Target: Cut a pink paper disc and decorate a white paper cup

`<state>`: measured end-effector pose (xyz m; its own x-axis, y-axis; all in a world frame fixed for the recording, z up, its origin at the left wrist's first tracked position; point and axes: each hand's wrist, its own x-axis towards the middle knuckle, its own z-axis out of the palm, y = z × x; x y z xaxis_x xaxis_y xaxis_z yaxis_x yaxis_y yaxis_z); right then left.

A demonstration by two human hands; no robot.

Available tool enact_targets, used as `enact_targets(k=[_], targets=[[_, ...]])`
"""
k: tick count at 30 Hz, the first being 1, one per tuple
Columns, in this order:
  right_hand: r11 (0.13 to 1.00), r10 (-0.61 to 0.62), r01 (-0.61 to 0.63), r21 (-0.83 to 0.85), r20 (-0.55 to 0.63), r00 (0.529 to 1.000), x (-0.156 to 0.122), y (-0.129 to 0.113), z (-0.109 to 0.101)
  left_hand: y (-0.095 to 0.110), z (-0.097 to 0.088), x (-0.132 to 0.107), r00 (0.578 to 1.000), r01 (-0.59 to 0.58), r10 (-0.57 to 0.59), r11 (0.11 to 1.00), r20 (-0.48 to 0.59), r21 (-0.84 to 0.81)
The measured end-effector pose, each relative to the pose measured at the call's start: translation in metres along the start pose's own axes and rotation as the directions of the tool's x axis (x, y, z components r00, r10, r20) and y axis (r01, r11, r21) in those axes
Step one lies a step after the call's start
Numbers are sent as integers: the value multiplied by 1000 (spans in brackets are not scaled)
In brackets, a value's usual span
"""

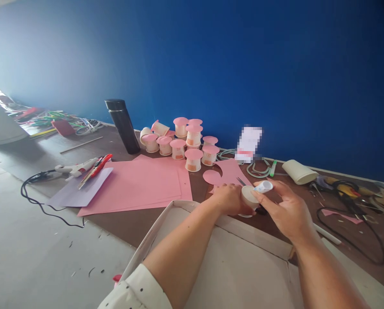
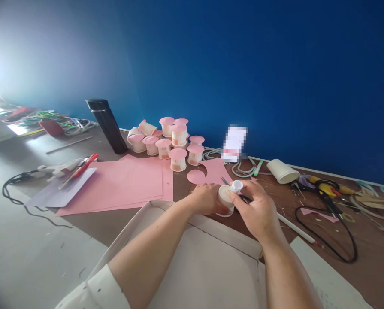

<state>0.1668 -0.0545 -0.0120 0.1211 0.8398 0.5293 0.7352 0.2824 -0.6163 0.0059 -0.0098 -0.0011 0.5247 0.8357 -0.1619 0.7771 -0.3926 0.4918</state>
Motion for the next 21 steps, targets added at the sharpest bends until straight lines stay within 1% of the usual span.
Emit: enact_targets(k=[3, 5, 7, 9, 12, 15, 21], targets=[[999, -18, 17, 33, 60, 998, 0, 0, -2, -1, 1, 0, 1000, -1, 1, 1000, 18, 4], [997, 1, -9, 72, 110, 994, -1, 0, -5, -1, 0, 0, 999, 0, 0, 1000, 35, 0], [995, 32, -44, 91, 131, 991, -1, 1, -8, 0, -2, -1, 999, 8, -8, 1000, 43, -8], [996, 42, -52, 74, 129, 991, -1, 3, -9, 1, -4, -2, 999, 20, -20, 1000, 48, -7], [999, 41, -44, 27, 94, 995, -1, 6, -8, 2, -5, -3, 998, 24, -24, 1000, 51, -1], [996, 81, -83, 29, 64, 995, -1, 7, -6, 3, -4, -3, 998, 37, -37, 999, 45, 0], [984, 179, -178, -17, 103, 978, 0, 2, -10, 2, -3, -3, 999, 35, -35, 999, 39, 4]])
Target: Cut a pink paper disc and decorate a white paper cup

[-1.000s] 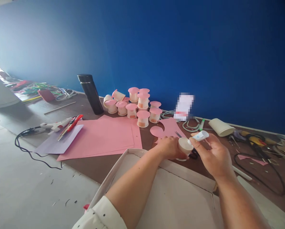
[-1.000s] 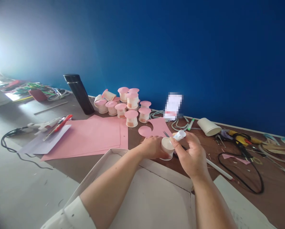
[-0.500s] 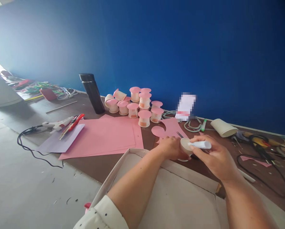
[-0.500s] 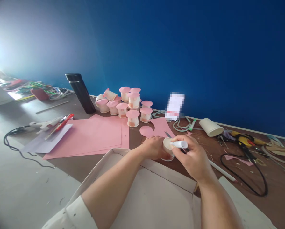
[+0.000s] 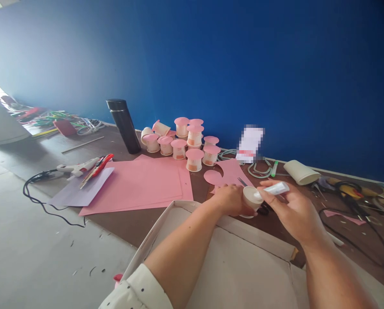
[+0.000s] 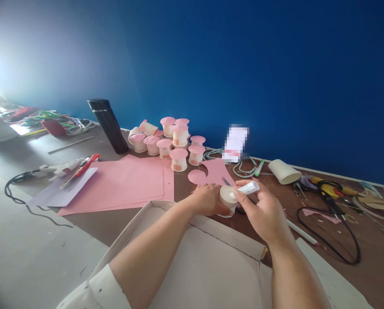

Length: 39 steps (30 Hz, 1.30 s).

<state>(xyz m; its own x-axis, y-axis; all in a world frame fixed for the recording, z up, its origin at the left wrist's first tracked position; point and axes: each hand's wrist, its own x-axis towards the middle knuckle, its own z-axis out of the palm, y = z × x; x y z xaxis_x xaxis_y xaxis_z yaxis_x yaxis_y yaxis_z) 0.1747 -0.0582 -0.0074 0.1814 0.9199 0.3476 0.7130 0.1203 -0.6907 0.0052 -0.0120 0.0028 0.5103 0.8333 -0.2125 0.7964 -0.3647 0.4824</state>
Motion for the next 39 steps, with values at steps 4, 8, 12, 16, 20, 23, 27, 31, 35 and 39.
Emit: enact_targets(k=[4, 8, 12, 16, 20, 23, 27, 31, 35, 39], targets=[[998, -1, 9, 63, -130, 991, 1, -1, 2, -1, 1, 0, 1000, -3, 3, 1000, -19, -15], [977, 34, 22, 210, -260, 965, -2, -8, 7, -2, 3, 1, 999, -28, 27, 999, -28, -35], [981, 7, 41, 191, -248, 969, -6, -20, 13, -2, 3, 2, 999, -29, 27, 999, -36, -41], [983, -63, 94, 158, -195, 979, -9, -25, 19, 1, 2, 2, 999, -45, 44, 998, -27, -50], [984, -83, 108, 143, -172, 982, -8, -22, 23, 2, 1, 2, 997, -69, 68, 997, -33, -24], [988, -75, 93, 121, -149, 986, -7, -18, 25, 3, 0, 0, 997, -69, 68, 997, -29, -18], [992, -51, 64, 108, -123, 991, -5, -15, 25, 5, -2, -1, 998, -56, 56, 998, -3, 0], [995, -59, 67, 78, -98, 993, -5, -17, 21, 5, -3, 0, 998, -64, 64, 998, -6, 13], [993, -60, 68, 96, -80, 995, -6, -19, 18, 2, -1, 0, 999, -53, 53, 999, -14, -9], [986, -33, 68, 152, -220, 975, -6, -18, 21, -1, 1, 1, 999, -40, 40, 999, -22, -35]])
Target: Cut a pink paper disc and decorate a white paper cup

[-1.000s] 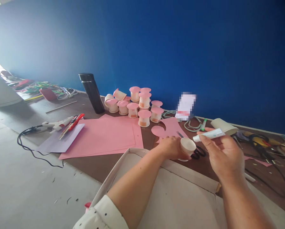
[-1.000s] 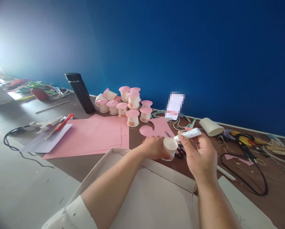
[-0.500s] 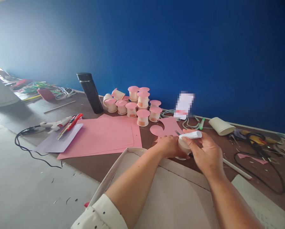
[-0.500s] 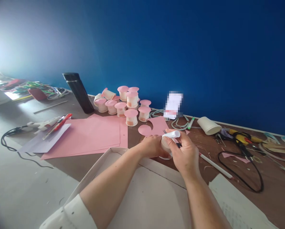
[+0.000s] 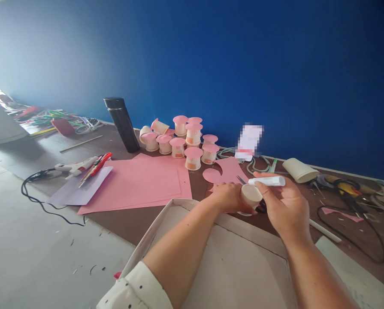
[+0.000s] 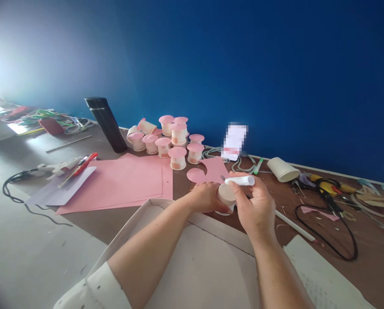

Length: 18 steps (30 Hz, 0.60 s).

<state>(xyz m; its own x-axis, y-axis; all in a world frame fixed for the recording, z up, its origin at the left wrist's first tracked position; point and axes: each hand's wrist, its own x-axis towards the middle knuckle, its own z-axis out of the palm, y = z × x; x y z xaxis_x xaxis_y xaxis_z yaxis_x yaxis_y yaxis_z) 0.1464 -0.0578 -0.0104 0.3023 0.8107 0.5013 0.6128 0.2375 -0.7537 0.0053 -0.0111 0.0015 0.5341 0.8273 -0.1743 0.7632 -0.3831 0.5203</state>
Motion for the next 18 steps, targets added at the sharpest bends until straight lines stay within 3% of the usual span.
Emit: enact_targets(k=[3, 11, 16, 18], targets=[[1000, 1, -1, -14, -25, 1000, 1, 2, 3, 1, -1, 0, 1000, 17, -17, 1000, 10, -5], [1000, 14, -15, 16, 89, 996, 1, 3, 3, 2, 0, 0, 1000, -3, 3, 1000, 9, 2], [1000, -1, 2, 28, -36, 999, 1, 0, 2, 0, 2, 2, 1000, 16, -16, 1000, 4, 7], [1000, -14, 14, 7, -9, 1000, 1, 0, 2, 1, 1, 2, 1000, 16, -16, 1000, 7, 4]])
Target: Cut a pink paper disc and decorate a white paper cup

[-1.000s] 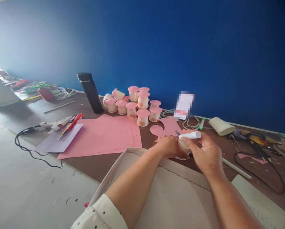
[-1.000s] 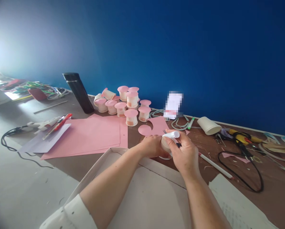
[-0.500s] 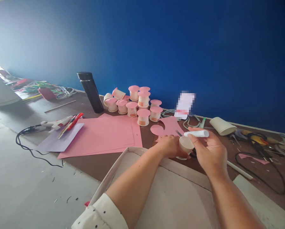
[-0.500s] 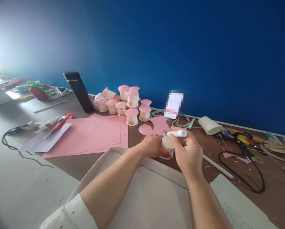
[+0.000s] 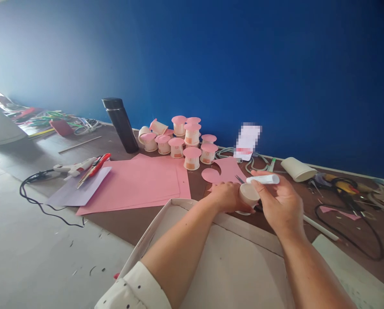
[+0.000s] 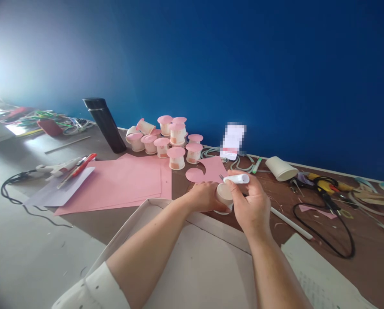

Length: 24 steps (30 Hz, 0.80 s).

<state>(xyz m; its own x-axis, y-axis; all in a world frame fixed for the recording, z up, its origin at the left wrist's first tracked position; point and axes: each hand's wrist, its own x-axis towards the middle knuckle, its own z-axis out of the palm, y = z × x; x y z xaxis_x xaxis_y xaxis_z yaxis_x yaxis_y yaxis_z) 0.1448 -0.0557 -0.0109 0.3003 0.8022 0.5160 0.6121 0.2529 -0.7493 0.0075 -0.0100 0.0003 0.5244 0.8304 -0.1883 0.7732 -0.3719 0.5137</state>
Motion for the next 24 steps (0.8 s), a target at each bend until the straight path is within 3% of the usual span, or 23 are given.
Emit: enact_targets(k=[4, 10, 15, 21, 24], targets=[[997, -35, 41, -65, 87, 996, 0, 1, 1, 0, 0, 0, 1000, -27, 27, 1000, 3, -10], [999, -13, 11, -36, -63, 998, -1, 0, -1, 1, -1, -2, 1000, 10, -10, 1000, -2, 1], [994, -83, 88, -73, 59, 995, 0, 1, 1, 1, 1, 1, 1000, -20, 20, 1000, -14, -9], [998, -52, 51, -40, -23, 998, 0, 3, -2, 1, 0, 1, 1000, -8, 8, 1000, -9, -9], [993, -107, 110, -48, 65, 992, 1, 4, -2, 1, 0, 1, 1000, -9, 9, 1000, -1, -4]])
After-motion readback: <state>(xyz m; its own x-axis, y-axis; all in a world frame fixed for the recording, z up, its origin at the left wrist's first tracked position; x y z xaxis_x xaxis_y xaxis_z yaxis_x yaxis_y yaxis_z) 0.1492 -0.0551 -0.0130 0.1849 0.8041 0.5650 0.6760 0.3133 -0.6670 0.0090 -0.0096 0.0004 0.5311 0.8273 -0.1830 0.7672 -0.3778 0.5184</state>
